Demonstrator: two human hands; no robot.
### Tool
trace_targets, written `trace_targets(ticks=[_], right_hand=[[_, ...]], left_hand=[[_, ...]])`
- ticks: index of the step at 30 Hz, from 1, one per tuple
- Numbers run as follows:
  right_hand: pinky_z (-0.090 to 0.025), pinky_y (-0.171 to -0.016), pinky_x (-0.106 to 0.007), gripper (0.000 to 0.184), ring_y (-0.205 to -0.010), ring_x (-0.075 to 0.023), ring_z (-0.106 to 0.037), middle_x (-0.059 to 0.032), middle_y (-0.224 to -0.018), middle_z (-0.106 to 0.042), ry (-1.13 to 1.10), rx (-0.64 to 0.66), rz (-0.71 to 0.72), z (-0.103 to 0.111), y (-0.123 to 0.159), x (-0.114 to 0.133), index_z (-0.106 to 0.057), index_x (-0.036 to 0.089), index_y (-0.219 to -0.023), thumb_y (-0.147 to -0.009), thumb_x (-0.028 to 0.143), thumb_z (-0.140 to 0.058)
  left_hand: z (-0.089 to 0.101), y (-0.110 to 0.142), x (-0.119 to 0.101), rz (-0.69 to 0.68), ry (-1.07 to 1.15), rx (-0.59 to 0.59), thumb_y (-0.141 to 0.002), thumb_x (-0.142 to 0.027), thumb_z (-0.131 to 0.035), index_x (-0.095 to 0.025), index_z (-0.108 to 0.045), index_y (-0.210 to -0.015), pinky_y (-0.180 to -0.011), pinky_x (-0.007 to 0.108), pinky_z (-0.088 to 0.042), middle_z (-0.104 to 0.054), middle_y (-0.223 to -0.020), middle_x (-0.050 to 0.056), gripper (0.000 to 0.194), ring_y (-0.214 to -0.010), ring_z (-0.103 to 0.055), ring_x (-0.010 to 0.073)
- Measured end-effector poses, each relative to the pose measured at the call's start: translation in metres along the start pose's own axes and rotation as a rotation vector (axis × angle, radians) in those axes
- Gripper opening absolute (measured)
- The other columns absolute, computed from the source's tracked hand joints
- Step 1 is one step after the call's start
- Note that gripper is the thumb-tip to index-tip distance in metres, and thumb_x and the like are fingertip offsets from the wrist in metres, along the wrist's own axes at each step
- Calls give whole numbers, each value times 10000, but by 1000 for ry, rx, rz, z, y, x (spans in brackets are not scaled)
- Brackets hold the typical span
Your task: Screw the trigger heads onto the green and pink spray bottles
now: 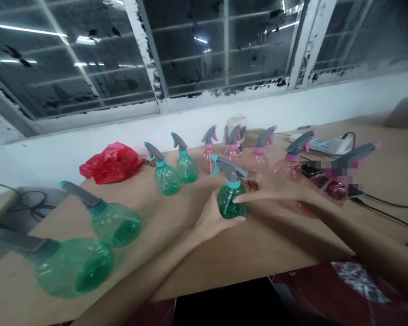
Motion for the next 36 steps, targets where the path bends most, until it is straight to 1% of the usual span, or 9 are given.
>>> trace_targets(ticks=[1, 2, 5, 7, 11, 15, 21, 29, 36], right_hand=[[-464, -805, -356, 271, -846, -207, -630, -22, -869, -705, 25, 119, -4, -5, -2, -1, -702, 262, -948, -684, 322, -727], [-453, -870, -365, 354, -948, -213, -617, -21, -984, -693, 47, 172, 1, -6, -4, -2, -665, 285, -1047, -698, 325, -715], [-451, -939, -401, 580, -1068, -229, -580, -27, -1155, -632, 3, 64, 9, 4, -17, -5, -552, 303, -1219, -672, 347, -738], [-480, -908, -423, 606, -1034, -235, -598, -38, -1151, -633, -80, 3, -7, 0, -26, -8, -531, 280, -1242, -678, 372, -734], [-509, -866, -420, 534, -1005, -241, -618, -37, -1128, -653, -253, -27, 16, -21, -45, -2, -578, 275, -1189, -689, 385, -731], [-489, -896, -403, 388, -1004, -221, -621, -32, -1124, -657, -341, -67, 89, -34, -63, 7, -639, 265, -1048, -694, 395, -728], [-486, -853, -410, 306, -931, -217, -631, -33, -942, -690, -353, -145, 138, -40, -74, 2, -654, 227, -957, -731, 432, -685], [-469, -859, -372, 234, -897, -177, -630, -17, -1004, -684, -411, -190, 160, -39, -69, -5, -663, 247, -968, -777, 381, -650], [-454, -889, -348, 229, -923, -172, -627, -13, -1056, -676, -323, -146, 152, -38, -67, -4, -659, 258, -984, -809, 395, -605]], left_hand=[[-2, -3, 0, -12, -1, -4, -630, -406, -779, -182, -351, -1317, -1012, 568, -353, -461, -1322, 143, 840, -1244, -429, 354], [-3, -6, 0, -25, -2, 0, -634, -403, -776, -186, -354, -1317, -1016, 560, -353, -457, -1329, 140, 831, -1245, -429, 348], [0, -7, -1, -61, -19, 14, -650, -382, -766, -196, -352, -1319, -1017, 548, -355, -465, -1325, 133, 809, -1235, -442, 336], [4, -6, 0, -61, -37, 27, -652, -366, -763, -190, -348, -1316, -1011, 539, -363, -472, -1316, 135, 803, -1230, -449, 334], [10, -3, -2, -79, -65, 36, -637, -339, -765, -186, -291, -1356, -1030, 522, -350, -420, -1371, 143, 874, -1258, -417, 339], [12, -4, 4, -64, -69, 18, -644, -351, -754, -172, -314, -1338, -1013, 532, -372, -474, -1305, 145, 841, -1226, -446, 342], [21, -4, 10, -68, -71, -31, -643, -370, -745, -204, -288, -1350, -1025, 579, -341, -431, -1345, 140, 858, -1271, -389, 370], [23, -4, 8, -16, -80, -19, -629, -380, -761, -195, -348, -1314, -1005, 545, -380, -491, -1278, 136, 821, -1225, -445, 364], [20, -2, 16, 43, -105, -16, -626, -424, -764, -218, -274, -1380, -1034, 571, -335, -417, -1391, 133, 923, -1291, -377, 366]])
Point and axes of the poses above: each hand's wrist, its own y-axis away from the middle knuckle, its own z-axis out of the back of the hand, x = y × z, the point moved 9 cm from there along -y, towards the middle knuckle
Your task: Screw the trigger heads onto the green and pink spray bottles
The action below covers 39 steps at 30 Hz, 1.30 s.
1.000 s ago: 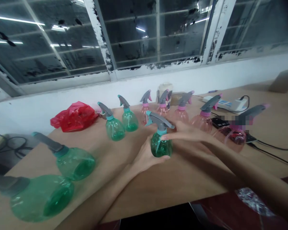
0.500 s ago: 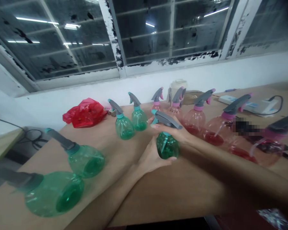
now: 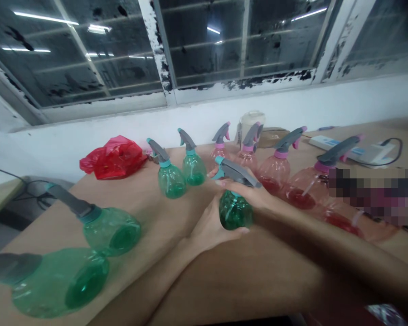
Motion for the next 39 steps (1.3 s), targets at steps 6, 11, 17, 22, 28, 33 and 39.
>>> trace_targets(ticks=[6, 11, 17, 22, 28, 33, 39], right_hand=[[-472, -742, -322, 242, -742, -154, -599, 14, -791, -640, 96, -33, -41, 3, 0, 3, -633, 265, -927, -809, 472, -584], [-449, -680, -299, 250, -673, -141, -546, 31, -664, -552, 189, -85, -24, 7, 2, 13, -605, 258, -828, -822, 503, -557], [-389, -569, -282, 270, -592, -124, -470, 43, -614, -476, 261, -186, 46, 17, 3, 16, -527, 223, -703, -827, 461, -562], [-436, -672, -305, 152, -687, -142, -538, 21, -736, -569, 243, -159, 84, 14, 3, 18, -575, 222, -822, -842, 372, -556], [-456, -689, -315, 164, -665, -151, -558, 26, -663, -560, 190, -164, 60, 14, 5, 11, -616, 219, -946, -838, 336, -578], [-466, -725, -321, 160, -724, -163, -593, 20, -712, -606, 163, -177, 52, 15, 6, 6, -624, 239, -947, -829, 344, -600], [-468, -773, -325, 160, -751, -149, -612, -2, -896, -664, 155, -161, 69, 14, 6, 8, -621, 236, -959, -833, 333, -599]], left_hand=[[5, 3, 3, 5, -96, 17, -610, -508, -761, -234, -266, -1392, -1012, 545, -373, -468, -1334, 134, 966, -1246, -434, 362], [30, 9, 24, 28, -380, 9, -602, -636, -703, -217, -257, -1416, -1079, 574, -242, -389, -1419, 155, 1019, -1314, -337, 385], [36, 9, 43, 9, -584, 28, -830, -583, -495, -170, -400, -1343, -1098, 464, -260, -410, -1431, 131, 664, -1335, -349, 280], [31, 8, 45, -19, -702, 30, -908, -511, -396, -146, -462, -1299, -1091, 431, -287, -423, -1422, 133, 539, -1321, -377, 263], [26, 7, 45, -43, -838, 67, -940, -466, -360, -113, -467, -1301, -1102, 417, -292, -426, -1419, 140, 516, -1318, -382, 256], [26, 9, 45, -39, -863, 75, -951, -450, -345, -123, -465, -1307, -1095, 407, -314, -431, -1419, 124, 498, -1316, -387, 246], [25, 9, 44, -51, -868, 92, -960, -436, -327, -124, -462, -1308, -1097, 411, -314, -425, -1421, 135, 486, -1316, -391, 245]])
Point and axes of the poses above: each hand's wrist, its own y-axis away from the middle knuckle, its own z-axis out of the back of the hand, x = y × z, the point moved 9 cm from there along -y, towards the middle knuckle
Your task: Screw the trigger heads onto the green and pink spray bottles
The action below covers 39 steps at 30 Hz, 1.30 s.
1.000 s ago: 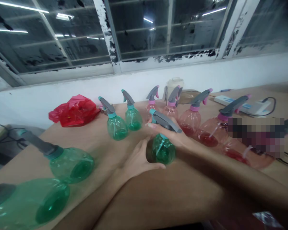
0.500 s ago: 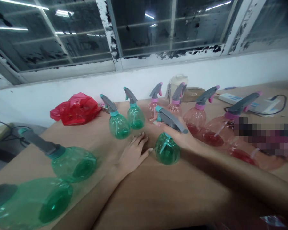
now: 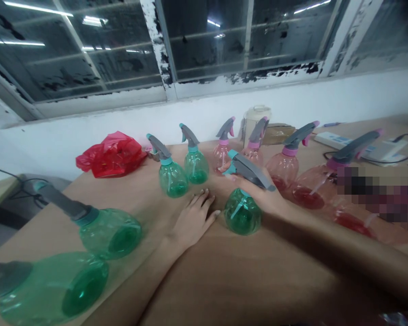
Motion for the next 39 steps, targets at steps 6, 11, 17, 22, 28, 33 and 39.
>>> trace_targets(ticks=[6, 11, 17, 22, 28, 33, 39], right_hand=[[-476, -826, -353, 215, -824, -165, -629, -18, -954, -671, -44, 40, -3, -3, 1, 0, -622, 238, -1034, -833, 312, -601], [-486, -814, -368, 254, -836, -174, -631, -17, -949, -674, -66, 58, -20, -6, 0, -2, -627, 264, -1076, -832, 325, -599], [-488, -782, -353, 176, -825, -178, -623, -9, -917, -671, -10, 4, -11, -2, -1, -3, -641, 252, -970, -825, 343, -598], [-455, -634, -302, 184, -646, -152, -541, 23, -661, -556, 122, -83, -41, 6, 3, 0, -598, 247, -749, -806, 422, -613], [-411, -575, -272, 240, -554, -114, -458, 49, -598, -470, 120, -48, -57, 6, 4, 4, -518, 225, -687, -803, 408, -621], [-452, -682, -301, 168, -667, -143, -559, 36, -670, -568, 22, -27, -32, 1, 0, 0, -601, 233, -891, -827, 388, -594], [-466, -657, -308, 202, -648, -145, -566, 20, -718, -617, 46, -35, -37, 5, 2, -3, -630, 237, -942, -811, 389, -606]], left_hand=[[0, 0, 1, 12, -8, -6, -953, -451, -342, -115, -458, -1314, -1097, 410, -315, -409, -1431, 138, 506, -1321, -381, 252], [-1, 0, -1, 19, -21, -2, -945, -478, -341, -110, -451, -1324, -1092, 426, -319, -404, -1433, 145, 540, -1324, -374, 263], [-2, 2, -2, 17, -23, -4, -941, -502, -325, -112, -445, -1331, -1102, 441, -302, -383, -1445, 151, 565, -1333, -360, 271], [-1, 2, -3, 11, -14, 19, -945, -493, -325, -106, -440, -1332, -1111, 439, -294, -399, -1435, 150, 560, -1345, -342, 265], [0, 2, -4, 9, -32, 30, -945, -487, -334, -105, -439, -1334, -1116, 433, -281, -397, -1437, 149, 556, -1346, -338, 263], [-2, 2, -4, 11, -39, 23, -944, -492, -334, -112, -429, -1342, -1111, 440, -290, -378, -1448, 148, 559, -1347, -335, 267], [-2, 3, -3, 11, -21, 10, -943, -500, -322, -114, -430, -1338, -1106, 434, -301, -378, -1449, 148, 563, -1342, -345, 267]])
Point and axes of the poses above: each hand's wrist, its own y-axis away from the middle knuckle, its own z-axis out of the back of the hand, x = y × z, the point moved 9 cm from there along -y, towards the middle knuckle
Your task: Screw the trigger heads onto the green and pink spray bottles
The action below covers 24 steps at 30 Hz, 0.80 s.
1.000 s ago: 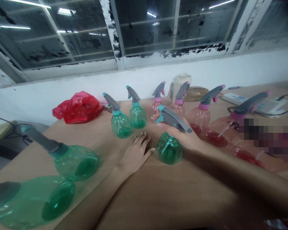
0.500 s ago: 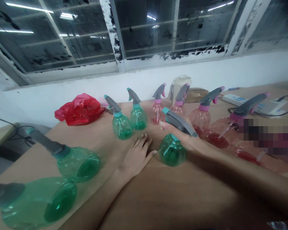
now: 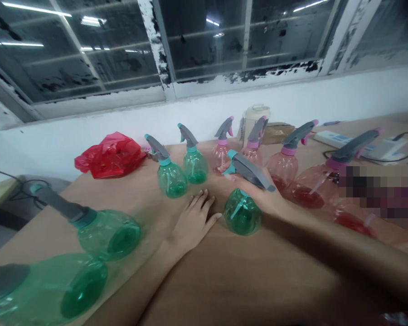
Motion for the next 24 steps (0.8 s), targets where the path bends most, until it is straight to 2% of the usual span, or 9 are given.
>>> trace_targets(ticks=[6, 10, 17, 21, 24], right_hand=[[-482, -754, -332, 202, -701, -154, -602, 11, -775, -644, -15, 16, 16, -1, -1, 2, -630, 236, -966, -819, 372, -605], [-493, -745, -348, 213, -678, -160, -612, 5, -771, -656, -37, 30, 0, -3, 0, 0, -630, 233, -975, -818, 374, -605], [-498, -746, -340, 217, -802, -171, -625, -31, -972, -669, -67, 53, -5, -5, -2, 2, -618, 235, -995, -813, 354, -608], [-484, -720, -330, 208, -788, -172, -611, -9, -860, -656, -55, 80, -11, -7, -2, 2, -609, 244, -985, -820, 369, -601], [-469, -699, -326, 169, -709, -162, -582, 20, -720, -601, -25, 67, 0, -5, -2, 5, -594, 246, -901, -822, 395, -599]], left_hand=[[1, 0, -1, 8, 0, 20, -940, -495, -340, -111, -432, -1340, -1117, 427, -282, -380, -1449, 145, 562, -1349, -332, 263], [1, 0, -1, 8, -14, 26, -941, -488, -345, -109, -435, -1341, -1116, 424, -281, -376, -1452, 143, 558, -1348, -334, 263], [0, -1, 1, -1, -4, -18, -938, -501, -338, -110, -436, -1335, -1104, 444, -304, -378, -1447, 154, 566, -1340, -349, 270], [-1, -1, 0, -2, 0, 4, -940, -494, -340, -110, -439, -1333, -1114, 438, -288, -382, -1446, 150, 559, -1348, -334, 266], [0, -1, 0, -3, 3, -3, -942, -492, -335, -111, -433, -1337, -1112, 440, -292, -385, -1444, 150, 557, -1348, -334, 265]])
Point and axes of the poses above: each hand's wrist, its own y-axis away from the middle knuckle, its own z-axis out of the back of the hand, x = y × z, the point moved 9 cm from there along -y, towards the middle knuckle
